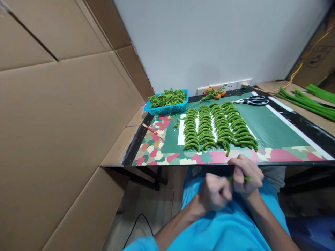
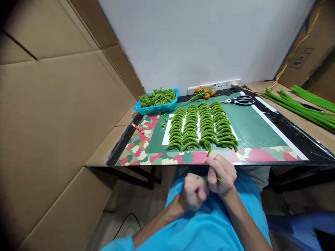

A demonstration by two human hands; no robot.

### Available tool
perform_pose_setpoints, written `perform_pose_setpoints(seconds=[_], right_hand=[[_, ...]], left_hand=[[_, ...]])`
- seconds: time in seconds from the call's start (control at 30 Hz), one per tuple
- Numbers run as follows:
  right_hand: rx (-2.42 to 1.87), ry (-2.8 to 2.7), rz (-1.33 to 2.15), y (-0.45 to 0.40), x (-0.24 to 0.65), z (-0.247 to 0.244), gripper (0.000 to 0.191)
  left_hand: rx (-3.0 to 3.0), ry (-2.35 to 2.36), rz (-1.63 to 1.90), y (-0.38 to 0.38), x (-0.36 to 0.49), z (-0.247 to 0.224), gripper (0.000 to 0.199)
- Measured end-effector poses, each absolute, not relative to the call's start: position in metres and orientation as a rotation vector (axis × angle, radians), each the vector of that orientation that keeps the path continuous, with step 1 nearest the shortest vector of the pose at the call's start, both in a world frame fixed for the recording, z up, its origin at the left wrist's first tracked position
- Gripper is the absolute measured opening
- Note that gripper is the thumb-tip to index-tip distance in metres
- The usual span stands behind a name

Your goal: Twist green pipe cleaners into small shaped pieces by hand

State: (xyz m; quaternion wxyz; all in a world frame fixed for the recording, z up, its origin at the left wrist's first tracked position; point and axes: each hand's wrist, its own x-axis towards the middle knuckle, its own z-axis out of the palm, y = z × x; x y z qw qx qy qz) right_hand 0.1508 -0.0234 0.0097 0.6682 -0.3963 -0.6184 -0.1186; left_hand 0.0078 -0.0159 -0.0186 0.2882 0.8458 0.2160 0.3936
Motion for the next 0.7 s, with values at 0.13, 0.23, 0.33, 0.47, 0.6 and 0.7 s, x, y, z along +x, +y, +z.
perform_pose_setpoints(seconds=[0.13, 0.23, 0.33, 0.47, 0.6, 0.7], right_hand=[[-0.876, -1.278, -0.154, -0.025, 0.144, 0.021, 0.021], [-0.909, -1.254, 0.003, -0.026, 0.140, 0.033, 0.027], [-0.883, -1.139, 0.165, -0.026, 0.142, 0.041, 0.033], [-0.926, -1.050, 0.349, -0.026, 0.150, 0.045, 0.044], [-1.089, -1.084, 0.365, -0.025, 0.162, 0.054, 0.050], [-1.131, -1.095, 0.416, -0.025, 0.168, 0.066, 0.056]], left_hand=[[2.237, 0.588, 1.191, -0.018, 0.004, 0.002, 0.047], [2.339, 0.501, 1.354, -0.017, 0.007, 0.025, 0.041], [2.566, 0.352, 1.287, -0.018, 0.011, 0.047, 0.037], [2.699, 0.398, 1.244, -0.009, 0.012, 0.073, 0.037], [2.648, 0.511, 1.032, 0.013, 0.011, 0.092, 0.042], [2.374, 0.638, 0.776, 0.027, 0.011, 0.101, 0.051]])
